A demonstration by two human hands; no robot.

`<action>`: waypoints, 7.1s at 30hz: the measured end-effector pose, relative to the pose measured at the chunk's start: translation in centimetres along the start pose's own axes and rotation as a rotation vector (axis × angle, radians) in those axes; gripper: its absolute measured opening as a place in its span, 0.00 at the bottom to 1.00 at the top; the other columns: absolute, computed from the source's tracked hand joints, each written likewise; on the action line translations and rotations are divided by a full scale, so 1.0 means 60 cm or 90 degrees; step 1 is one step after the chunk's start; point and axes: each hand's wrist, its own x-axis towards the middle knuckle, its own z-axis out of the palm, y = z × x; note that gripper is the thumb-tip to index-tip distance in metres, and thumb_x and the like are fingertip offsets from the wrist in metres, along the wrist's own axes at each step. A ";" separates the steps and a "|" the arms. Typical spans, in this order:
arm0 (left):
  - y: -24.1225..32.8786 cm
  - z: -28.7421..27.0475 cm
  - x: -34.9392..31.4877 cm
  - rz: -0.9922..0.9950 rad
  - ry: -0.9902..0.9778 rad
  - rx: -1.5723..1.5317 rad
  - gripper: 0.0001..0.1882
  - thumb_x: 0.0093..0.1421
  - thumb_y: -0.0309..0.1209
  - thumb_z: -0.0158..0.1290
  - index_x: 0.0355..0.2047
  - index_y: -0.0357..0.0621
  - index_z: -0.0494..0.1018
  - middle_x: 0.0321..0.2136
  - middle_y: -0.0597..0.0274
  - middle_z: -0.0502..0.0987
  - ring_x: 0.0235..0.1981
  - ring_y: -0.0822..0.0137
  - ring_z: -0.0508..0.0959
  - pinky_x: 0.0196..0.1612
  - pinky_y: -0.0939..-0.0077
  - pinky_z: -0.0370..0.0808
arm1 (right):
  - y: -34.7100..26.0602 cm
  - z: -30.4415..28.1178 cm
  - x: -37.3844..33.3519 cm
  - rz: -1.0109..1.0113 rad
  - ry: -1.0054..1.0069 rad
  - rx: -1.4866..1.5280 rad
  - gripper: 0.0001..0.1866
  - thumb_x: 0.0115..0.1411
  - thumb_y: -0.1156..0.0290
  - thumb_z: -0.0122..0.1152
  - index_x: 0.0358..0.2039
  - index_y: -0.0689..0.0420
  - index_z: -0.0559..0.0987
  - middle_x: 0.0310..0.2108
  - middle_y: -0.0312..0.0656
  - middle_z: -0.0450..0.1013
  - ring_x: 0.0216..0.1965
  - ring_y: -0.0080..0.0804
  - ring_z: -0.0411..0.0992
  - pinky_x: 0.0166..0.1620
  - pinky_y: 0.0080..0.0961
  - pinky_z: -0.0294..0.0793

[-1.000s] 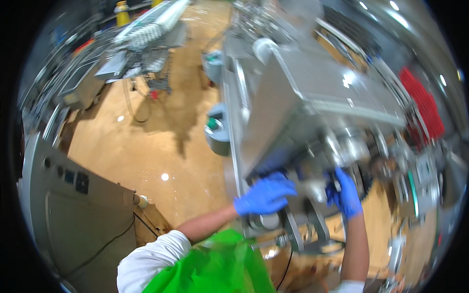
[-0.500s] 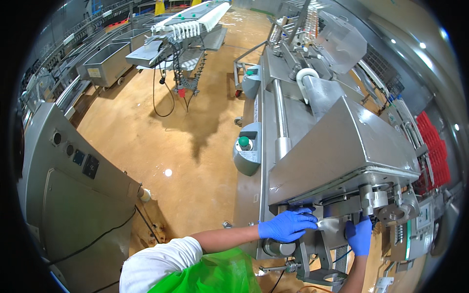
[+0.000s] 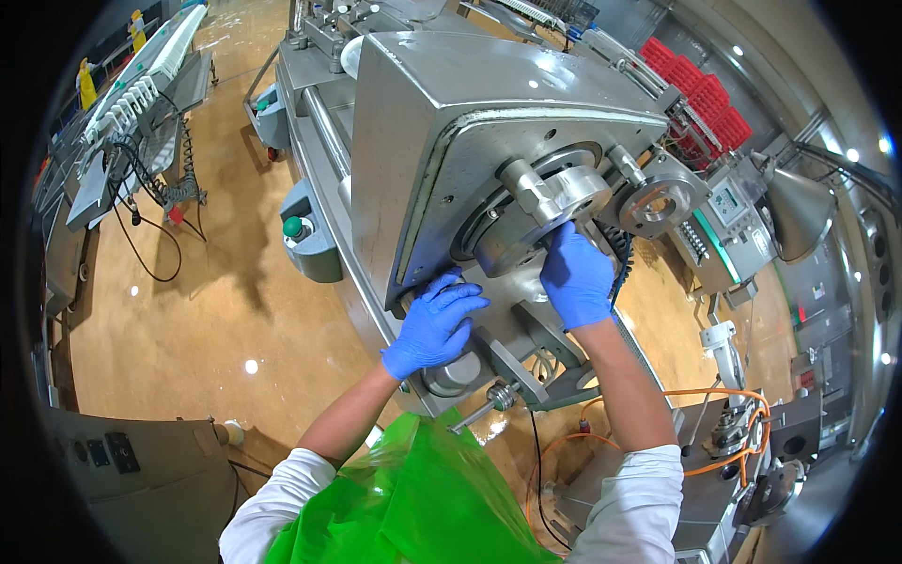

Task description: The person moves a metal bin, then assembles a machine by inserting and tightening bolts and attaching a metal cover. The person handles bolts, a metal cover, and the machine components directly with gloved hands.

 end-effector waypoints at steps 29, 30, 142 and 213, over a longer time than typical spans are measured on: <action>0.007 -0.013 0.008 -0.020 -0.020 0.058 0.20 0.47 0.24 0.53 0.44 0.50 0.76 0.45 0.59 0.77 0.51 0.50 0.73 0.55 0.59 0.72 | 0.022 -0.029 0.039 0.222 -0.310 0.749 0.24 0.66 0.48 0.50 0.46 0.58 0.72 0.23 0.39 0.72 0.17 0.24 0.69 0.19 0.24 0.72; 0.007 -0.012 0.006 -0.019 -0.016 0.061 0.20 0.47 0.24 0.53 0.43 0.50 0.76 0.45 0.59 0.77 0.52 0.50 0.73 0.55 0.59 0.72 | 0.026 -0.019 0.035 0.083 -0.180 0.495 0.24 0.63 0.53 0.55 0.47 0.62 0.71 0.27 0.45 0.74 0.20 0.34 0.73 0.24 0.32 0.76; -0.027 -0.017 0.000 -0.089 -0.175 -0.093 0.14 0.50 0.30 0.55 0.39 0.55 0.78 0.24 0.67 0.78 0.16 0.65 0.76 0.16 0.73 0.71 | 0.052 -0.005 0.005 0.250 -0.301 0.602 0.23 0.56 0.66 0.61 0.51 0.59 0.74 0.43 0.43 0.75 0.42 0.35 0.76 0.43 0.32 0.76; -0.032 -0.017 0.007 -0.033 0.018 -0.078 0.13 0.49 0.25 0.55 0.37 0.48 0.76 0.41 0.60 0.79 0.40 0.56 0.79 0.52 0.60 0.74 | 0.070 0.023 0.157 0.321 0.128 1.024 0.16 0.62 0.61 0.49 0.43 0.58 0.75 0.37 0.36 0.73 0.39 0.28 0.72 0.47 0.25 0.70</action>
